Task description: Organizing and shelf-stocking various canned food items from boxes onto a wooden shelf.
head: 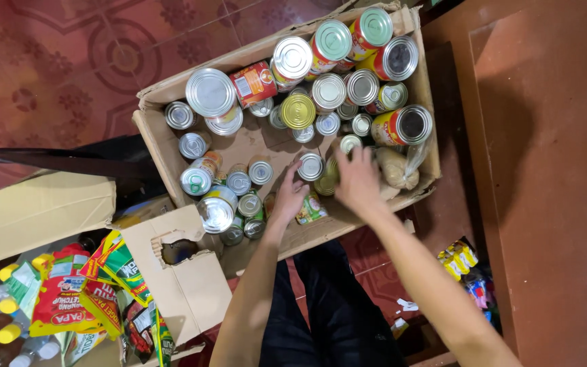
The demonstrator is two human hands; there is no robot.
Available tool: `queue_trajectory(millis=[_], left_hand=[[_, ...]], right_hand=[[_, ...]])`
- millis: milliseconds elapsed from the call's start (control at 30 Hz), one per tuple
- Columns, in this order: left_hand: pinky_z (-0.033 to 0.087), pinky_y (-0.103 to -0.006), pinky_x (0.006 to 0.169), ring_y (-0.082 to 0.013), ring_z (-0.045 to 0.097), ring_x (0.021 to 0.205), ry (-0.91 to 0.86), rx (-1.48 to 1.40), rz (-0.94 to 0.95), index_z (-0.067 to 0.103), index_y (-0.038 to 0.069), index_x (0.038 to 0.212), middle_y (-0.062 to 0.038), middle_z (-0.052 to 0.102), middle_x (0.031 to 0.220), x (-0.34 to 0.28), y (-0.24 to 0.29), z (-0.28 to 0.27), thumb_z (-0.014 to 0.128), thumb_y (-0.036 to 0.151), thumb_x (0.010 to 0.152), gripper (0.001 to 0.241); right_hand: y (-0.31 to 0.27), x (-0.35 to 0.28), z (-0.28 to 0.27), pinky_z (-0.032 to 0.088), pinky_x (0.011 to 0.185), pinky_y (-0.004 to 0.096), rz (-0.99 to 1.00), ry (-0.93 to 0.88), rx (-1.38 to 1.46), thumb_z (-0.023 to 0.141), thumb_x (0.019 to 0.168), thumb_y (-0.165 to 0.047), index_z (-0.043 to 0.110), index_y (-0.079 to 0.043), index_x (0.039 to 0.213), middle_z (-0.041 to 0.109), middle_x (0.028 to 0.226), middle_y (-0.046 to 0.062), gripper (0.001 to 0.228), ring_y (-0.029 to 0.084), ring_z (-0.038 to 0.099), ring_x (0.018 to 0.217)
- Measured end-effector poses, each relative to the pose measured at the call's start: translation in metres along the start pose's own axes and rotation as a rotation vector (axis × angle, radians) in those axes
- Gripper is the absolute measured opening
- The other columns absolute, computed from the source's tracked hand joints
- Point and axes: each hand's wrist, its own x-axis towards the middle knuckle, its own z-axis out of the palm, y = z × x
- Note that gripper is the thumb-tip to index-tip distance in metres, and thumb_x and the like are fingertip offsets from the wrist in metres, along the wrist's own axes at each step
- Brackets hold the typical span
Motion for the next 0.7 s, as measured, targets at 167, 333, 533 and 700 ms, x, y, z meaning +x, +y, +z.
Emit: queue_trajectory(millis=[167,333,533,700], left_hand=[[0.05,-0.0384,0.104,-0.0326,0.062,0.128,-0.035,-0.009,-0.054,0.032,0.021,0.157,-0.021,0.059,0.143,0.003,0.003,0.001,0.062,0.002,0.09,0.076],[0.051,-0.0392,0.102,-0.0329,0.065,0.123,-0.04,0.015,-0.076,0.033,0.021,0.157,-0.024,0.065,0.134,0.003,0.001,0.002,0.062,0.005,0.09,0.075],[0.05,-0.0415,0.104,-0.0328,0.061,0.128,-0.006,0.034,-0.051,0.035,0.021,0.155,-0.02,0.06,0.139,-0.001,0.009,0.005,0.065,0.005,0.089,0.074],[0.036,-0.0488,0.115,-0.0445,0.038,0.141,0.304,0.457,0.421,0.052,0.009,0.14,-0.025,0.038,0.155,-0.001,0.014,0.017,0.069,-0.001,0.084,0.059]], right_hand=[[-0.006,-0.017,0.04,0.045,0.096,0.052,-0.113,-0.063,-0.166,0.086,0.069,-0.026,0.053,-0.01,0.133,0.054,0.126,0.019,0.074,0.036,0.051,0.12],[-0.009,-0.002,0.044,0.044,0.097,0.052,-0.062,-0.112,-0.164,0.088,0.067,-0.035,0.052,-0.007,0.133,0.056,0.12,0.018,0.08,0.035,0.052,0.118],[0.021,0.016,0.108,0.045,0.09,0.057,-0.19,0.032,-0.29,0.073,0.084,-0.017,0.055,-0.004,0.134,0.067,0.109,0.012,0.054,0.03,0.058,0.11],[0.011,0.006,0.063,0.045,0.101,0.056,-0.002,0.002,-0.005,0.067,0.09,-0.014,0.061,-0.009,0.121,0.067,0.122,0.009,0.032,0.03,0.057,0.121]])
